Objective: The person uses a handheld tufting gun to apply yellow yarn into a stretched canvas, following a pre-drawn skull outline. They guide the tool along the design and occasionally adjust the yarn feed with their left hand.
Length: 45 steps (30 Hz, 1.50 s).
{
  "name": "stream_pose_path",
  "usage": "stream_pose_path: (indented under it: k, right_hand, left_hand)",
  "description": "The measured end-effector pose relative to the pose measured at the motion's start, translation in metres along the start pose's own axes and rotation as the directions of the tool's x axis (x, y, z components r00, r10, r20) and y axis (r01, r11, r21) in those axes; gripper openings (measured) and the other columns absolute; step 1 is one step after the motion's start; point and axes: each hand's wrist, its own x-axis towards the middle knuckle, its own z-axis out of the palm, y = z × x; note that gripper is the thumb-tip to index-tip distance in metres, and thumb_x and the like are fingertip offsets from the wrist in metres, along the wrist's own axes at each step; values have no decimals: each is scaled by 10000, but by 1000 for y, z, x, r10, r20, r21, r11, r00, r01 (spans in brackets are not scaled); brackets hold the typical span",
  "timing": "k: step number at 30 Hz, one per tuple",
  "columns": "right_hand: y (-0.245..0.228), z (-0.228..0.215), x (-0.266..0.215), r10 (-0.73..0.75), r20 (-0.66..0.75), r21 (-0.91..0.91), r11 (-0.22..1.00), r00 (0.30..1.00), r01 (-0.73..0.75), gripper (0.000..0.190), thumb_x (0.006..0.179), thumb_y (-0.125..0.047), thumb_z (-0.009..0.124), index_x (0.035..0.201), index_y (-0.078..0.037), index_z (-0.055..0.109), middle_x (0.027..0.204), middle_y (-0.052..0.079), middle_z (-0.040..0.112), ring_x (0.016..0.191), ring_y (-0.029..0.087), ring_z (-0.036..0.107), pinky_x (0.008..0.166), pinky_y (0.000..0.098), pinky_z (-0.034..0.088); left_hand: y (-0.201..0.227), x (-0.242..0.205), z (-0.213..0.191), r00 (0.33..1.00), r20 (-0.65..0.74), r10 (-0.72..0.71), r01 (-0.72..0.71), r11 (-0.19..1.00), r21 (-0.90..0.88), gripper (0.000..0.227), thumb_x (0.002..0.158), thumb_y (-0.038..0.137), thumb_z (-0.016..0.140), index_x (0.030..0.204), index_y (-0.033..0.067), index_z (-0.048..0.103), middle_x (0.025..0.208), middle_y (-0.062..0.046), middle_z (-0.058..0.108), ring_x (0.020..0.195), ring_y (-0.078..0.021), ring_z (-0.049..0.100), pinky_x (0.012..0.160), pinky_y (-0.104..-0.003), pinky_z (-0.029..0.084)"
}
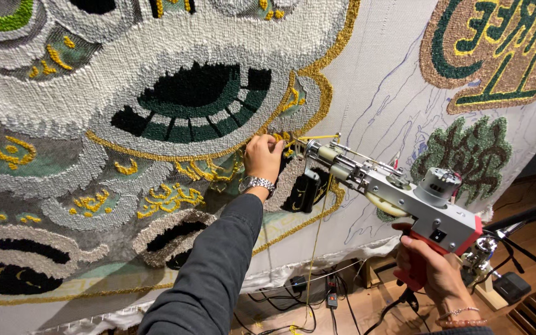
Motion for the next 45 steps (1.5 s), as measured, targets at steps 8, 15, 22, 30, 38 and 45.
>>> stream_pose_path:
  k: [8,15,22,30,38,45]
  right_hand:
    - [0,6,1,17,-23,-26,1000,1000,-17,242,799,-241,729,890,-36,636,650,61,558,529,191,550,454,407,531]
    - [-1,12,0,-4,27,-14,1000,1000,4,227,818,-225,714,894,-33,619,656,58,542,545,188,543,450,396,519]
    - [-9,23,-2,21,63,30,999,998,-23,202,849,-215,692,924,-43,619,658,49,529,542,176,523,453,358,464]
    - [-15,35,-11,83,3,11,996,997,-83,230,857,-207,691,943,-9,612,660,63,533,544,191,531,453,394,470]
    - [-8,41,-2,23,45,33,999,999,-25,216,875,-204,683,961,-23,602,662,65,534,545,183,520,490,356,452]
    - [-11,47,0,45,59,52,997,997,-48,220,880,-195,674,1008,-35,594,658,55,519,545,176,512,489,348,431]
  left_hand:
    - [-4,-6,-4,995,64,77,-77,997,-6,150,830,228,745,735,118,706,821,-55,693,888,-264,633,779,-411,521]
    - [-20,-39,-10,917,143,372,-380,924,39,152,793,234,753,903,130,766,996,-72,758,1117,-282,612,990,-447,497]
    - [-7,-87,9,815,575,77,244,853,-461,625,828,418,816,1330,84,653,1230,-84,629,1064,-184,601,900,-400,504]
    - [-14,-101,40,639,762,-104,621,655,-430,286,927,249,737,1115,35,764,937,-31,792,604,-46,640,493,-251,518]
    - [-9,-92,27,653,732,-194,559,775,-294,247,896,246,772,994,19,785,744,-40,715,542,-95,629,514,-286,522]
    - [-17,-89,30,692,698,-183,525,792,-313,238,860,234,791,908,2,775,702,-36,715,533,-105,638,519,-307,538]
